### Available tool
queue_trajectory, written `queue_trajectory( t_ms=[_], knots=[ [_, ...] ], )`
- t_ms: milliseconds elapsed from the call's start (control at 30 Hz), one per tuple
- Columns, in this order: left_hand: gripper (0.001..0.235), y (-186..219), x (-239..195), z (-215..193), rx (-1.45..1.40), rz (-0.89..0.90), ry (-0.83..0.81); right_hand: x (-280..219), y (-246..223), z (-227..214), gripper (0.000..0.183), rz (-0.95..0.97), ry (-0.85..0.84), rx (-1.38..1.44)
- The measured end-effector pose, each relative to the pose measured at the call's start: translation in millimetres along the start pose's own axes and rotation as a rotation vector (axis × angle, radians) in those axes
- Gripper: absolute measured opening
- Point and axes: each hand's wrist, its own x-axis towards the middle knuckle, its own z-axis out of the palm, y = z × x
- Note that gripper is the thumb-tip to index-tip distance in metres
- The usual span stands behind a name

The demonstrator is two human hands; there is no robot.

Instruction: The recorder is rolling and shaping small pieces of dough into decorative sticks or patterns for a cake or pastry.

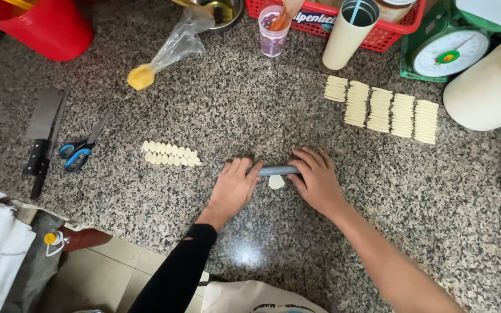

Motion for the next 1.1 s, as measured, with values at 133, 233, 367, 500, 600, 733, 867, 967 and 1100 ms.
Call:
queue_trajectory(
  t_ms=[133,233,367,500,600,733,867,967,1100],
  knots=[
    [0.043,0.5,-17.6,35.2,0.199,0.032,0.054,-12.4,-4.6,11.9,0.036,-0.002,0.009,0.017],
    [0.051,4.2,-14.3,29.6,0.178,0.067,0.184,-9.6,-2.4,14.6,0.033,0.056,-0.006,0.055],
    [0.051,-1.9,18.0,20.3,0.085,-0.127,-0.209,14.1,5.7,19.0,0.037,0.132,-0.022,0.033],
    [0.056,-7.5,28.7,24.8,0.133,-0.179,-0.058,18.4,2.8,23.1,0.046,0.056,0.101,-0.226],
    [0.059,1.1,16.9,24.8,0.254,-0.14,-0.045,8.7,-4.9,23.7,0.047,0.1,0.082,-0.227],
    [0.059,9.0,0.5,38.3,0.201,-0.138,0.005,-9.2,-10.7,26.6,0.051,0.103,0.077,-0.239],
    [0.059,17.1,-10.6,37.8,0.209,-0.117,0.004,-19.6,-20.5,19.4,0.053,0.127,0.028,-0.232],
    [0.059,23.9,-17.5,38.0,0.234,-0.08,-0.018,-31.5,-20.5,21.6,0.057,0.124,0.001,-0.232],
    [0.052,32.0,-35.2,35.3,0.288,0.02,0.034,-50.3,-14.7,31.8,0.057,0.072,-0.001,-0.262]
  ],
)
